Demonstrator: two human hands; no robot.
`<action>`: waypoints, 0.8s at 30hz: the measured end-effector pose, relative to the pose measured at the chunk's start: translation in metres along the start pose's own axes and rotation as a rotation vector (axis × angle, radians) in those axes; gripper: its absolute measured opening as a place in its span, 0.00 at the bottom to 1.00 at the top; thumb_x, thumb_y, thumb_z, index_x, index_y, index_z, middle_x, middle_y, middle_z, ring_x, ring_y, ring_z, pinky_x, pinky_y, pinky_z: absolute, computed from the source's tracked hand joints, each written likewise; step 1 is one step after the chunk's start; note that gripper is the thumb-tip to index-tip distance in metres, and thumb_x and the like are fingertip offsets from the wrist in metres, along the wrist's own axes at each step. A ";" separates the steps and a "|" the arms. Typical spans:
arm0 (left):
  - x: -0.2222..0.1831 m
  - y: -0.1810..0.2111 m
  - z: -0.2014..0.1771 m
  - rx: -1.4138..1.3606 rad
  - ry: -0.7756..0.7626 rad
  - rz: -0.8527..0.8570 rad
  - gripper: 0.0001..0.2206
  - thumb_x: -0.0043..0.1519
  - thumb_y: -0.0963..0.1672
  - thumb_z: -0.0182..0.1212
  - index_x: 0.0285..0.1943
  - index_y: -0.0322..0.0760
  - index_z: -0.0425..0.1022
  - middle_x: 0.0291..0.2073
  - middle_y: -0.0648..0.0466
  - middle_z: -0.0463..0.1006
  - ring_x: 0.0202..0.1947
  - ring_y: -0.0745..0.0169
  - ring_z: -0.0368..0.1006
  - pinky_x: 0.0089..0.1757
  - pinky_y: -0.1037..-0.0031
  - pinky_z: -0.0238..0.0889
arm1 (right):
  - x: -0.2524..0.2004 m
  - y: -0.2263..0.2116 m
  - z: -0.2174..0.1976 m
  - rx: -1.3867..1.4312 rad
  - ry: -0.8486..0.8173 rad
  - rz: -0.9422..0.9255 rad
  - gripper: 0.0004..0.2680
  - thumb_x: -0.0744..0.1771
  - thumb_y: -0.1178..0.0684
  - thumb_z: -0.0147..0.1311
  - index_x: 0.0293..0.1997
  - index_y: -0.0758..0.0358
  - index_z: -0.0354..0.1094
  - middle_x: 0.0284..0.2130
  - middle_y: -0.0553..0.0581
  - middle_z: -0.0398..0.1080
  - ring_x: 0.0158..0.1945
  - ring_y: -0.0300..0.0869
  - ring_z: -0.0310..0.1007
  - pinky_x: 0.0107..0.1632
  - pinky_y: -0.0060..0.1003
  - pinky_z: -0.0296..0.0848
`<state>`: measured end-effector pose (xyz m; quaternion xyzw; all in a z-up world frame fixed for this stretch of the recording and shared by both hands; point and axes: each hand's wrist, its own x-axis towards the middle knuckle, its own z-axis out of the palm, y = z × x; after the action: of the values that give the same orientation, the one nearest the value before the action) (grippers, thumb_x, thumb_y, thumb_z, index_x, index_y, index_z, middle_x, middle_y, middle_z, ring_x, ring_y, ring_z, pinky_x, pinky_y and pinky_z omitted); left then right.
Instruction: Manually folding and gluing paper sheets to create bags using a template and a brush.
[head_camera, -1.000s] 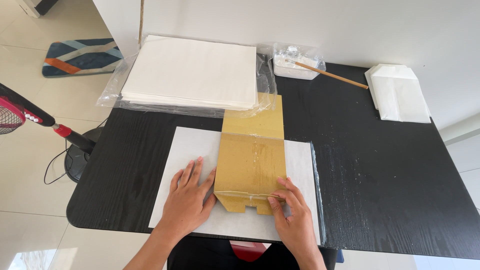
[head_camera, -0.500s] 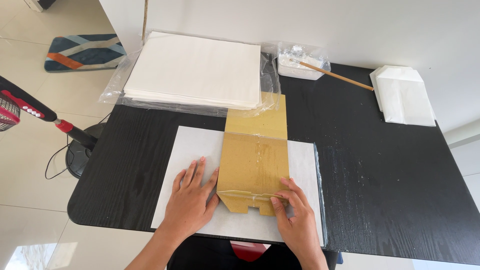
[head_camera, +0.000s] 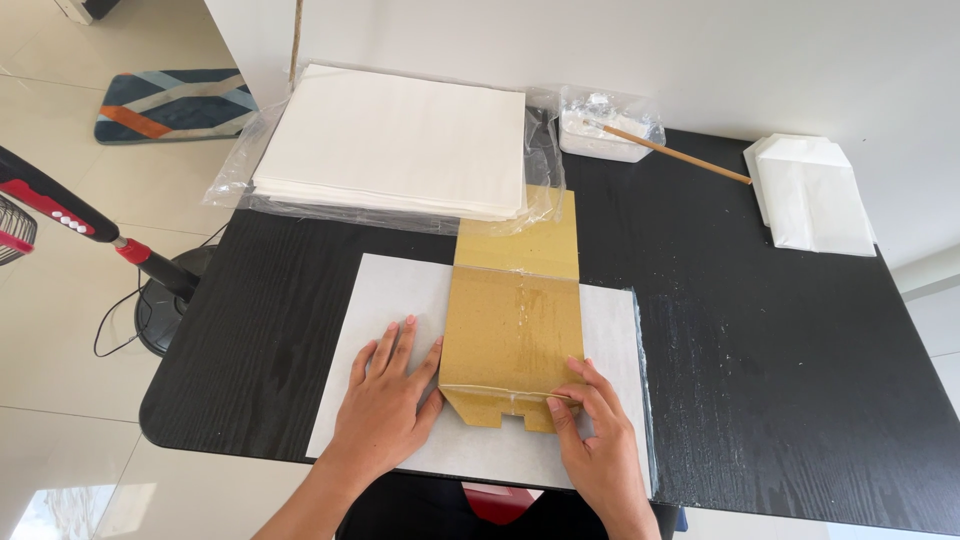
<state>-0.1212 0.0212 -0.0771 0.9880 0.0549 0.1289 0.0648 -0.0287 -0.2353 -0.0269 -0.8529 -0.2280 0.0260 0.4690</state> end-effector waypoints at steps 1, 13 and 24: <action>0.000 0.000 0.000 0.000 0.001 -0.001 0.28 0.66 0.54 0.49 0.77 0.53 0.57 0.76 0.42 0.51 0.75 0.43 0.46 0.65 0.52 0.42 | 0.000 0.001 0.000 0.000 -0.001 -0.001 0.06 0.68 0.51 0.54 0.41 0.60 0.75 0.63 0.55 0.70 0.75 0.49 0.60 0.66 0.43 0.67; 0.000 0.000 0.003 0.015 0.007 -0.005 0.28 0.65 0.54 0.49 0.76 0.53 0.58 0.76 0.41 0.51 0.75 0.43 0.46 0.65 0.52 0.42 | 0.003 -0.001 0.001 0.006 -0.006 0.028 0.07 0.68 0.51 0.54 0.41 0.62 0.74 0.63 0.55 0.69 0.75 0.48 0.59 0.64 0.41 0.69; -0.002 -0.003 0.012 0.038 0.023 -0.027 0.35 0.65 0.56 0.50 0.77 0.36 0.52 0.77 0.46 0.52 0.77 0.51 0.45 0.67 0.57 0.40 | 0.004 0.010 0.005 0.001 0.037 -0.032 0.06 0.67 0.52 0.55 0.41 0.62 0.75 0.62 0.56 0.71 0.74 0.50 0.61 0.64 0.40 0.71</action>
<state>-0.1200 0.0227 -0.0898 0.9867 0.0715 0.1381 0.0469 -0.0230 -0.2344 -0.0372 -0.8493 -0.2329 0.0025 0.4738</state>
